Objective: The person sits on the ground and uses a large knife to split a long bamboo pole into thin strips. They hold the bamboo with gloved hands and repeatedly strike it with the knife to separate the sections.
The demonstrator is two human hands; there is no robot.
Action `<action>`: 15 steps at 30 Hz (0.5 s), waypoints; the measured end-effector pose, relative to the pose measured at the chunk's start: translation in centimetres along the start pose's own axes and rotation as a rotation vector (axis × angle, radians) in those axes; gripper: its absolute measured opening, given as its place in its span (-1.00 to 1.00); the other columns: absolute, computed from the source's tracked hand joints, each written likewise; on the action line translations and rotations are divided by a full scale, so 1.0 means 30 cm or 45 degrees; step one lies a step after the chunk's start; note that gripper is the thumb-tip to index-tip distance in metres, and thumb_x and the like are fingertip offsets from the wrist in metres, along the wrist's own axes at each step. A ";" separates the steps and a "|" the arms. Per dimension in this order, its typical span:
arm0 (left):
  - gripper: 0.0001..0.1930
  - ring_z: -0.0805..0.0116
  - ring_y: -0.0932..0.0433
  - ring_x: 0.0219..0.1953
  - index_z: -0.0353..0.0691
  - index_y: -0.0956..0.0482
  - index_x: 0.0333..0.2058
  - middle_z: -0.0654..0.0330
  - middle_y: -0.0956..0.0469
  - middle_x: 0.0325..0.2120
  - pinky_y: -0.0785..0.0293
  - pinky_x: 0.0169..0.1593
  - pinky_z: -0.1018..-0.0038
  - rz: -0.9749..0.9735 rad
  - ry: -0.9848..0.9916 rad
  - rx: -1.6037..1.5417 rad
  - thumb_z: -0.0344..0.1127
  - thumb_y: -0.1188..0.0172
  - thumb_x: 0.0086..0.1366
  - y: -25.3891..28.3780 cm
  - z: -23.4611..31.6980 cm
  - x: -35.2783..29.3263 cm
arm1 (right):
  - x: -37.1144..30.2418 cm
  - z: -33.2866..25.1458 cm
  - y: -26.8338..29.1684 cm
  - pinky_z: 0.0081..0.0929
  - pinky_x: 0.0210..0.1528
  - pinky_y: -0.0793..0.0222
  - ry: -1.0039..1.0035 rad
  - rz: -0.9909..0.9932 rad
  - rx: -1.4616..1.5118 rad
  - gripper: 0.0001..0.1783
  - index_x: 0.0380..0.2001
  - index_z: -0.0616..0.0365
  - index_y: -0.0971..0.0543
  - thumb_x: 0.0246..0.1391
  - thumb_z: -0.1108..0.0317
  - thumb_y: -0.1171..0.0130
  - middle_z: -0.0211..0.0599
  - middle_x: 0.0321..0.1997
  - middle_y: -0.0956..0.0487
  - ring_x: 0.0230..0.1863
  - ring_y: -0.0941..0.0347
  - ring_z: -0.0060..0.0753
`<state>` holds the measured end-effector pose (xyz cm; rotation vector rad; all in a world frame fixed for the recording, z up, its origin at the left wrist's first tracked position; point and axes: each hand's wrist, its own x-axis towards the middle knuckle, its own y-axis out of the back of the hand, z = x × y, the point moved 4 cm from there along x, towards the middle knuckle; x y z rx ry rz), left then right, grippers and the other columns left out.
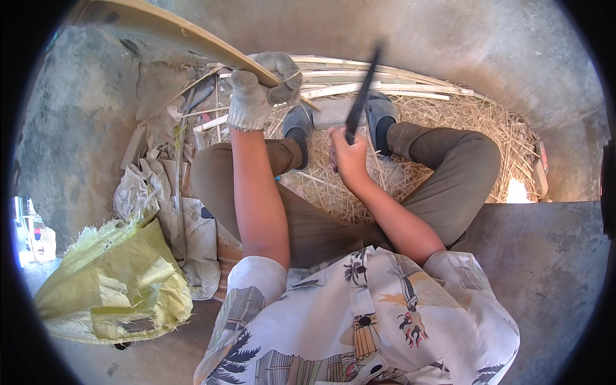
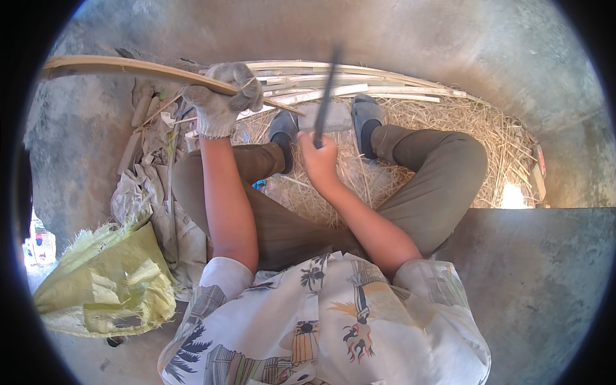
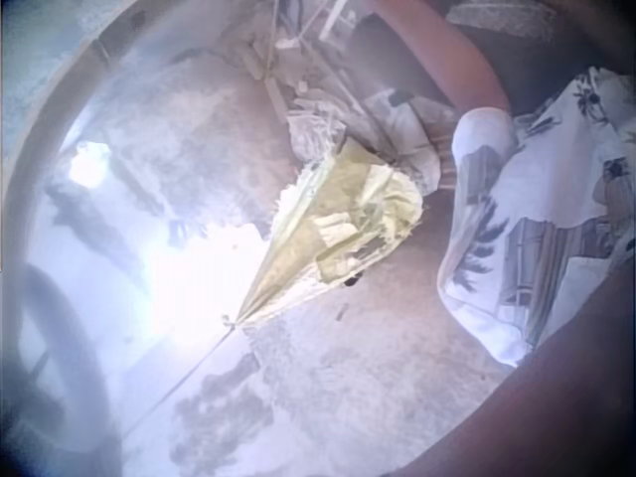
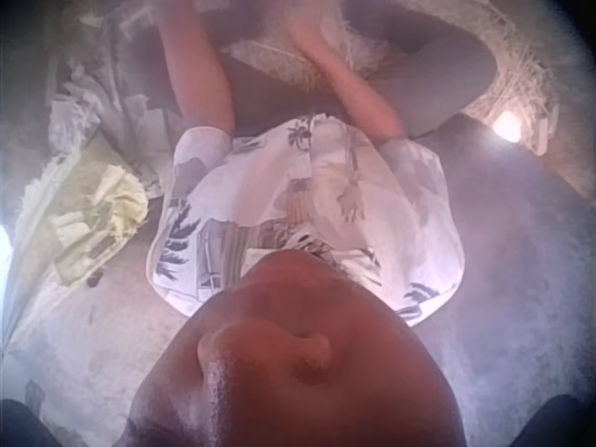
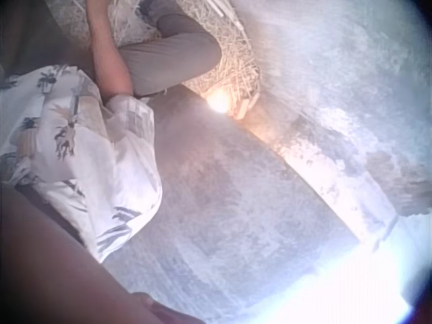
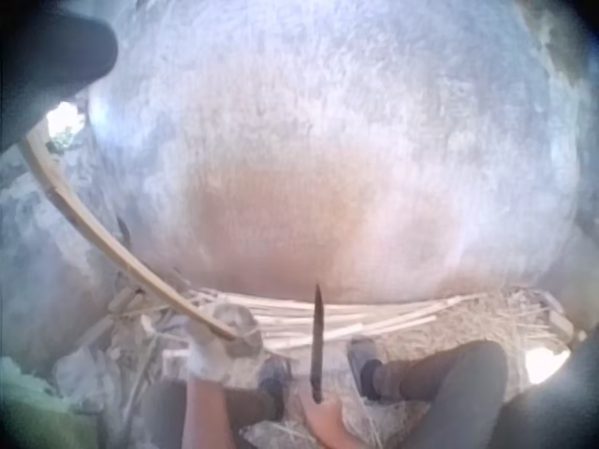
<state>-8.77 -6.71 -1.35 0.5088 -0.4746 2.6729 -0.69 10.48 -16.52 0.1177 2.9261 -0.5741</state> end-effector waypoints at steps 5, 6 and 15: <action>0.00 0.38 -0.52 -0.51 -0.32 -0.58 -0.35 0.20 -0.56 -0.50 -0.52 -0.41 0.40 -0.294 0.072 -0.198 0.72 -0.07 -0.19 0.010 -0.039 0.013 | -0.020 0.096 -0.036 -0.53 -0.80 -0.01 -0.504 -0.232 -0.170 -0.70 -0.60 0.11 -0.40 0.17 0.27 -0.16 -0.49 -0.80 -0.25 -0.87 -0.10 -0.58; 0.01 0.37 -0.52 -0.50 -0.32 -0.57 -0.34 0.19 -0.55 -0.48 -0.52 -0.40 0.40 -0.156 0.056 -0.209 0.73 -0.06 -0.19 0.037 -0.061 0.000 | -0.029 0.112 -0.041 -0.54 -0.80 0.00 -0.678 -0.329 -0.165 -0.72 -0.60 0.10 -0.40 0.14 0.28 -0.16 -0.50 -0.80 -0.24 -0.87 -0.09 -0.59; 0.07 0.34 -0.51 -0.34 -0.29 -0.52 -0.22 0.17 -0.54 -0.35 -0.52 -0.25 0.36 0.075 0.040 -0.289 0.78 0.07 -0.19 0.140 -0.127 -0.027 | 0.027 -0.008 0.003 -0.53 -0.79 -0.04 0.021 -0.125 -0.275 -0.66 -0.66 0.06 -0.37 0.16 0.31 -0.18 -0.49 -0.81 -0.31 -0.84 -0.17 -0.62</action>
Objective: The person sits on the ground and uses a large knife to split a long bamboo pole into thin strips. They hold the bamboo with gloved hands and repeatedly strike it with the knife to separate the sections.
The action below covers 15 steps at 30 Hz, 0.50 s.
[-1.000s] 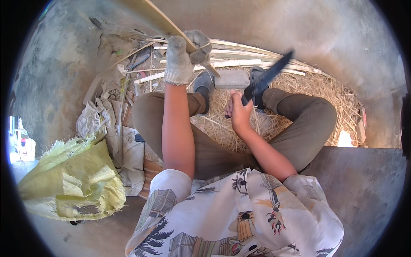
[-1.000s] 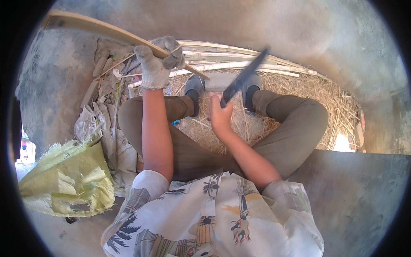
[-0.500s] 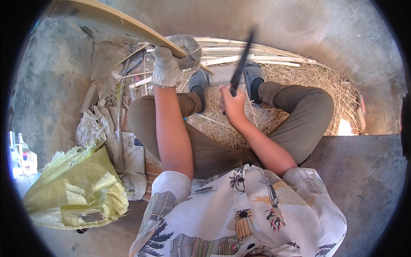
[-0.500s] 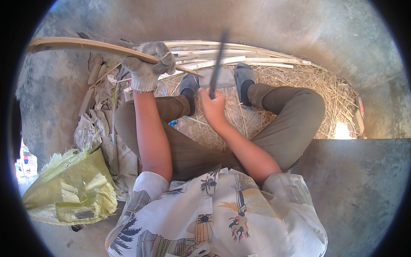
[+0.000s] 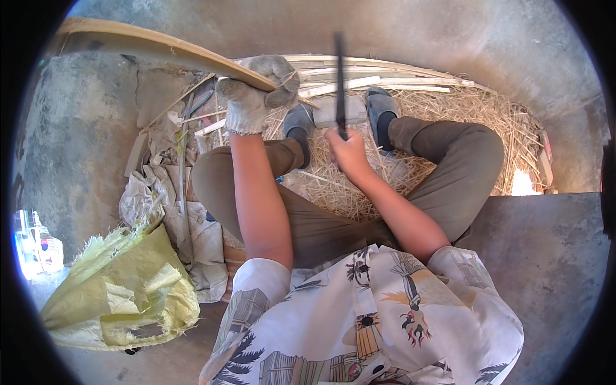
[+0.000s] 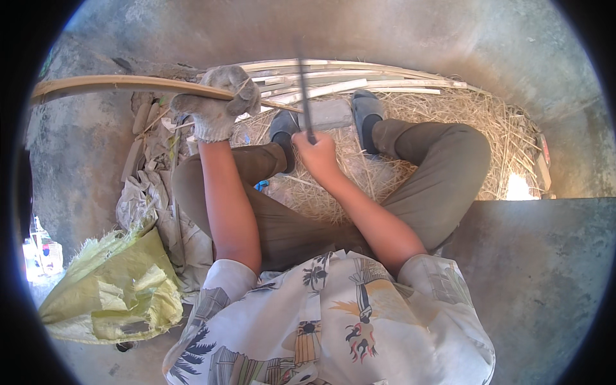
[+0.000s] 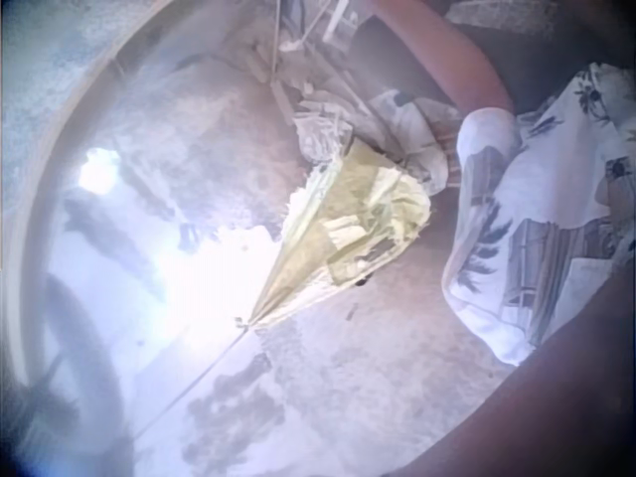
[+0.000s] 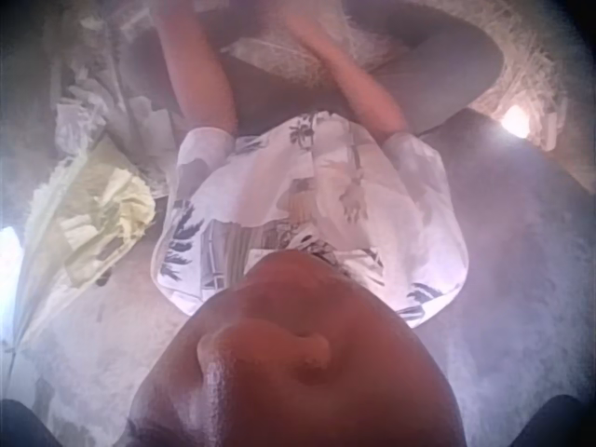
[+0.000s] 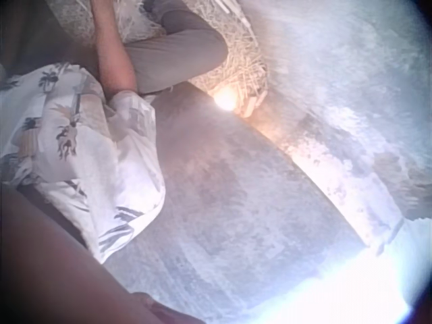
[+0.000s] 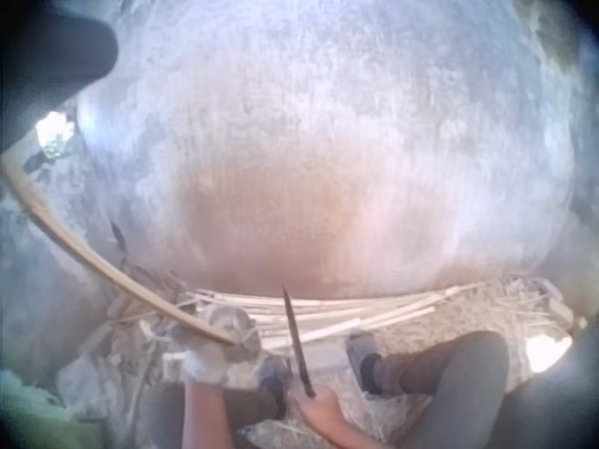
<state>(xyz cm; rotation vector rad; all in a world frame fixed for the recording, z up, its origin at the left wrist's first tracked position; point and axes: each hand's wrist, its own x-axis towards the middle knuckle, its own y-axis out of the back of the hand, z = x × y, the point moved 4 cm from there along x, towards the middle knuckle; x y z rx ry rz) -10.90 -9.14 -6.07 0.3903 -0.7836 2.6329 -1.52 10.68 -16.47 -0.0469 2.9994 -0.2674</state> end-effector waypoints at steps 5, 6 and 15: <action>0.11 0.32 -0.51 -0.26 -0.28 -0.50 -0.16 0.15 -0.53 -0.28 -0.52 -0.18 0.35 0.071 0.001 -0.036 0.80 0.14 -0.18 0.048 -0.042 0.007 | -0.012 0.087 -0.035 -0.53 -0.68 -0.04 -0.170 0.198 0.278 -0.64 -0.74 0.09 -0.39 0.10 0.32 -0.17 -0.57 -0.74 -0.33 -0.73 -0.17 -0.70; 0.12 0.32 -0.51 -0.24 -0.28 -0.49 -0.15 0.15 -0.53 -0.26 -0.52 -0.16 0.34 0.120 -0.008 -0.068 0.81 0.15 -0.18 0.089 -0.051 -0.002 | -0.009 0.118 -0.054 -0.52 -0.72 -0.03 -0.404 0.011 0.226 -0.68 -0.68 0.11 -0.39 0.10 0.32 -0.16 -0.54 -0.76 -0.30 -0.77 -0.16 -0.66; 0.15 0.32 -0.50 -0.36 -0.29 -0.56 -0.25 0.17 -0.56 -0.39 -0.48 -0.32 0.38 -0.402 0.058 -0.109 0.85 0.10 -0.32 -0.065 0.032 0.041 | 0.014 0.021 0.015 -0.50 -0.79 -0.02 -0.233 -0.036 -0.009 -0.74 -0.60 0.12 -0.43 0.13 0.31 -0.15 -0.51 -0.80 -0.27 -0.85 -0.13 -0.61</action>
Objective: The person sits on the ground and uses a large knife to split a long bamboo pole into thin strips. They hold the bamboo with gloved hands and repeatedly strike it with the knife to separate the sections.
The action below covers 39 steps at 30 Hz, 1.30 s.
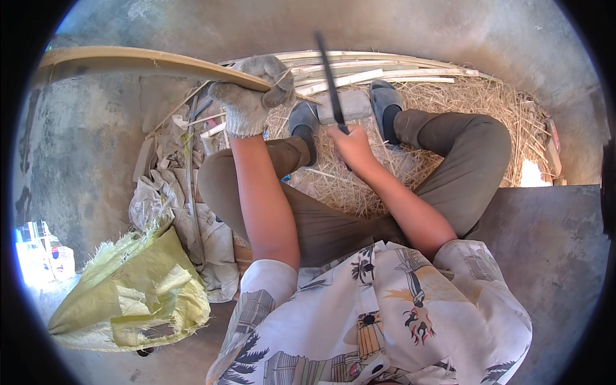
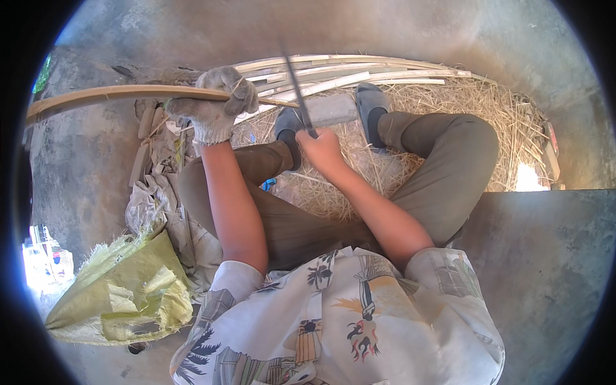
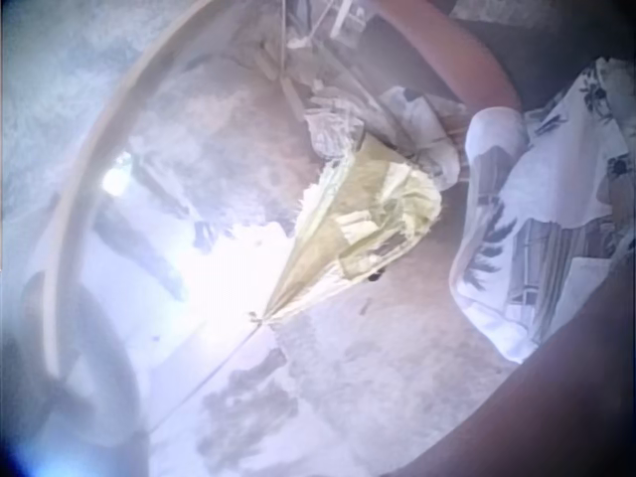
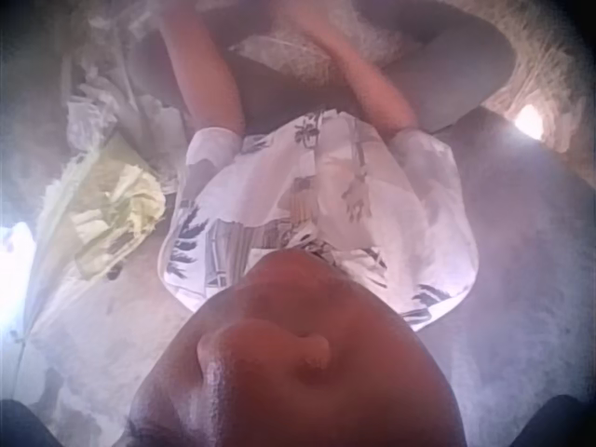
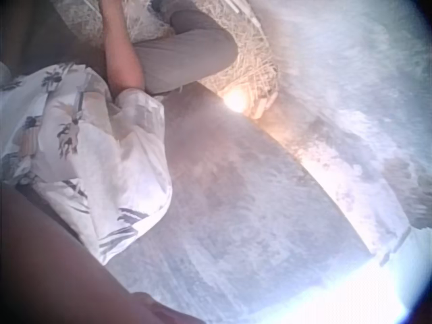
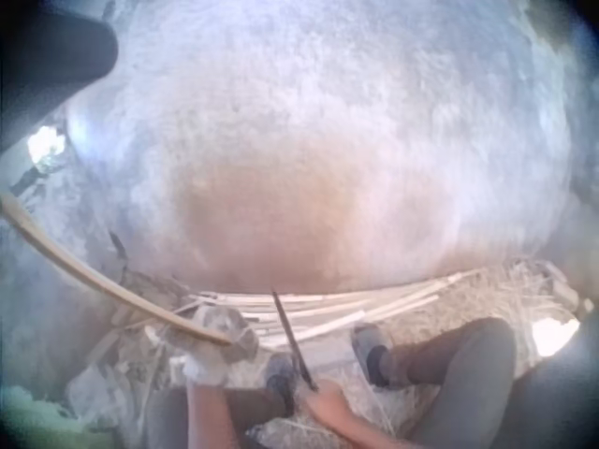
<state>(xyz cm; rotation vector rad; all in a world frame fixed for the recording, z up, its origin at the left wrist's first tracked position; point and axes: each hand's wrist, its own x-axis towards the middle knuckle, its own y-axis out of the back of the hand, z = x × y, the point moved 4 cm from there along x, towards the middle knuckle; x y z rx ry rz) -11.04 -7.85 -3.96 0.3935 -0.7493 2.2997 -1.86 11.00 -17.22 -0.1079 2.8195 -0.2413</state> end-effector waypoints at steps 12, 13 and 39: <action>0.22 0.37 -0.35 -0.72 -0.42 -0.59 -0.39 0.13 -0.51 -0.65 -0.38 -0.61 0.43 0.492 -0.069 0.271 0.88 0.12 -0.39 -0.013 0.030 -0.005 | 0.025 0.132 -0.035 -0.42 -0.80 -0.05 -0.372 -0.170 -0.134 -0.67 -0.65 0.21 -0.45 0.05 0.22 -0.16 -0.37 -0.82 -0.32 -0.87 -0.16 -0.50; 0.23 0.37 -0.32 -0.75 -0.43 -0.59 -0.41 0.13 -0.49 -0.67 -0.36 -0.64 0.42 0.552 -0.060 0.296 0.88 0.12 -0.39 -0.025 0.038 -0.005 | 0.022 0.108 -0.030 -0.45 -0.80 -0.04 -0.356 -0.165 -0.153 -0.69 -0.63 0.18 -0.43 0.08 0.23 -0.15 -0.40 -0.82 -0.29 -0.87 -0.14 -0.53; 0.14 0.36 -0.31 -0.67 -0.32 -0.54 -0.33 0.24 -0.36 -0.69 -0.36 -0.53 0.32 0.467 -0.080 0.143 0.85 0.09 -0.33 -0.068 0.007 0.032 | -0.047 0.164 -0.164 -0.47 -0.74 -0.04 -0.577 -0.188 0.261 -0.61 -0.74 0.11 -0.33 0.06 0.24 -0.20 -0.41 -0.80 -0.29 -0.85 -0.12 -0.52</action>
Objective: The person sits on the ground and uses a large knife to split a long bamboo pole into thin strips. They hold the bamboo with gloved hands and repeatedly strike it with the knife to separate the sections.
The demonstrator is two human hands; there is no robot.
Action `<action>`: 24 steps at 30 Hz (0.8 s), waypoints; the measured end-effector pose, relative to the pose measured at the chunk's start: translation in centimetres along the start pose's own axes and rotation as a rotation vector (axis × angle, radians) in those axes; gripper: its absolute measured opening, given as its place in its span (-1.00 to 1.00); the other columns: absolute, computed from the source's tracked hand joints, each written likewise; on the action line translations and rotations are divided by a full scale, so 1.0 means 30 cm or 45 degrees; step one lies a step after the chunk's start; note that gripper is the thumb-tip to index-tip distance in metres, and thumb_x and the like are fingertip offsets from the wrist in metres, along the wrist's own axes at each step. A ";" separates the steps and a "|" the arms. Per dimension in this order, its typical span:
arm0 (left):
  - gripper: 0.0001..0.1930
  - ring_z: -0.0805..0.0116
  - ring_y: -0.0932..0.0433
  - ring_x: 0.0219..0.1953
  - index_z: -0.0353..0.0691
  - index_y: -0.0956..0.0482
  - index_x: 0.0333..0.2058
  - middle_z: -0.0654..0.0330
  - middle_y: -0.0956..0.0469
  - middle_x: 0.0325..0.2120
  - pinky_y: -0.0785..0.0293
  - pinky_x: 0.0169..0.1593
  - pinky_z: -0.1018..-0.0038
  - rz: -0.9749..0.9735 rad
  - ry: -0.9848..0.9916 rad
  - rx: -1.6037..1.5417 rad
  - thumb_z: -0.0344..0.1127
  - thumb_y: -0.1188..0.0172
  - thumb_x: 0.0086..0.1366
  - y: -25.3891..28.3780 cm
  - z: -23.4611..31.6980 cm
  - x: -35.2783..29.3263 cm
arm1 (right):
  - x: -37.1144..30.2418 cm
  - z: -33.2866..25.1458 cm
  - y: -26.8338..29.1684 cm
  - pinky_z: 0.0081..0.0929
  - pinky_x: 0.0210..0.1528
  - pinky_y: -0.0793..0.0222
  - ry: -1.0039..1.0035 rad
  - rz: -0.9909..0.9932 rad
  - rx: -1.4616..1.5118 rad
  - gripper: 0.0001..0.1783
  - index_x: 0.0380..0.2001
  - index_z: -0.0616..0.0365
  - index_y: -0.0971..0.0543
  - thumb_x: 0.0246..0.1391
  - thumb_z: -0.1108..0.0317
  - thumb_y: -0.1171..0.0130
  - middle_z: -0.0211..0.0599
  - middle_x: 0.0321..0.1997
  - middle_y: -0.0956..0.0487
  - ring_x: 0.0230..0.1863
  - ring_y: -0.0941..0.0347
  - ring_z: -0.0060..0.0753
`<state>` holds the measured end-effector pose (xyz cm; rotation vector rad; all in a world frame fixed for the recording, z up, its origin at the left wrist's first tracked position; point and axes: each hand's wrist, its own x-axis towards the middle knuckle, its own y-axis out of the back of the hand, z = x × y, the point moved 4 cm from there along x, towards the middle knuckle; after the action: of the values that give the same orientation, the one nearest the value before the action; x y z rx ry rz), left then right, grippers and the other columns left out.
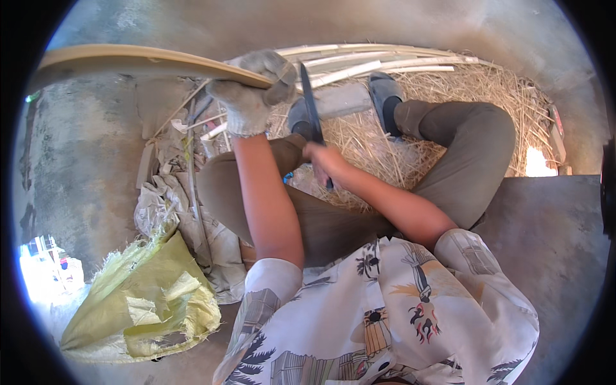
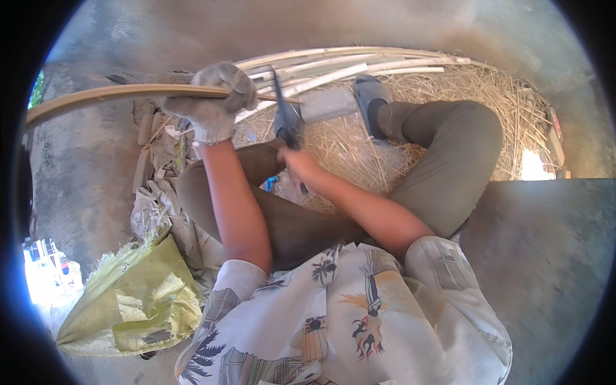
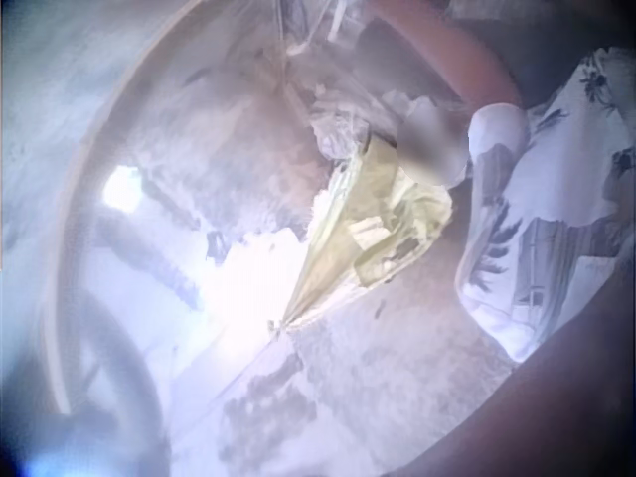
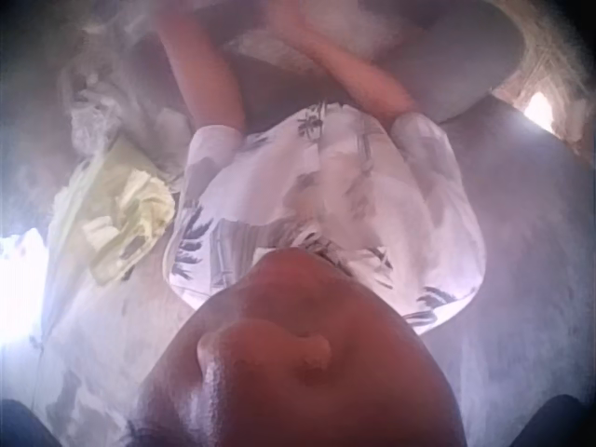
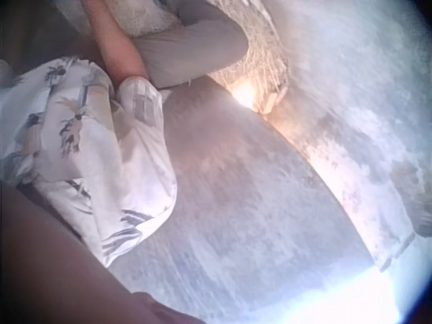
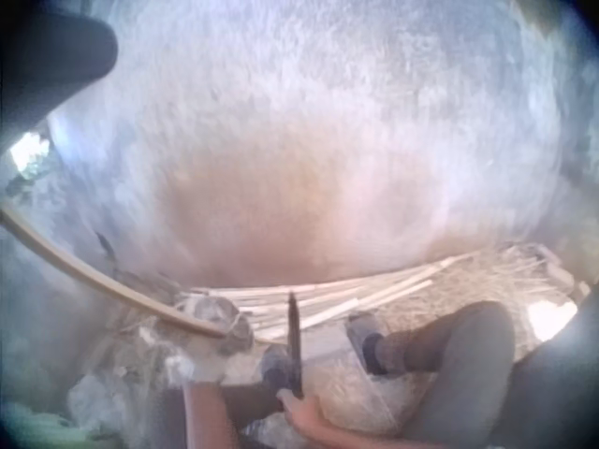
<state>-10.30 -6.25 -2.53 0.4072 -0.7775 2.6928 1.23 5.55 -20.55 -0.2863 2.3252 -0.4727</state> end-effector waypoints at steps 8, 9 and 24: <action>0.02 0.28 -0.47 -0.48 -0.24 -0.47 -0.21 0.17 -0.50 -0.47 -0.51 -0.39 0.27 -0.009 -0.038 -0.125 0.74 -0.06 -0.19 0.065 0.000 0.009 | -0.073 -0.107 0.063 -0.51 -0.77 -0.03 0.268 0.163 -0.083 -0.64 -0.69 -0.01 -0.33 0.13 0.26 -0.18 -0.54 -0.80 -0.24 -0.83 -0.11 -0.62; 0.00 0.27 -0.49 -0.46 -0.23 -0.47 -0.19 0.16 -0.52 -0.44 -0.52 -0.38 0.26 0.017 -0.051 -0.127 0.73 -0.08 -0.17 0.079 -0.004 0.010 | -0.086 -0.132 0.065 -0.52 -0.77 -0.03 0.508 0.280 -0.041 -0.64 -0.68 -0.01 -0.33 0.15 0.28 -0.17 -0.54 -0.79 -0.25 -0.82 -0.12 -0.63; 0.00 0.30 -0.48 -0.49 -0.10 -0.27 -0.01 0.17 -0.45 -0.41 -0.52 -0.45 0.33 0.461 -0.228 0.067 0.70 -0.10 -0.10 0.047 -0.006 -0.010 | -0.120 -0.216 0.074 -0.48 -0.79 -0.03 0.432 0.197 -0.104 -0.66 -0.64 0.05 -0.34 0.13 0.26 -0.20 -0.48 -0.79 -0.26 -0.84 -0.11 -0.60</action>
<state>-10.59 -7.33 -3.44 0.5757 -0.9072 3.0492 -0.95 10.41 -14.94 -0.0656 2.6767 -0.3725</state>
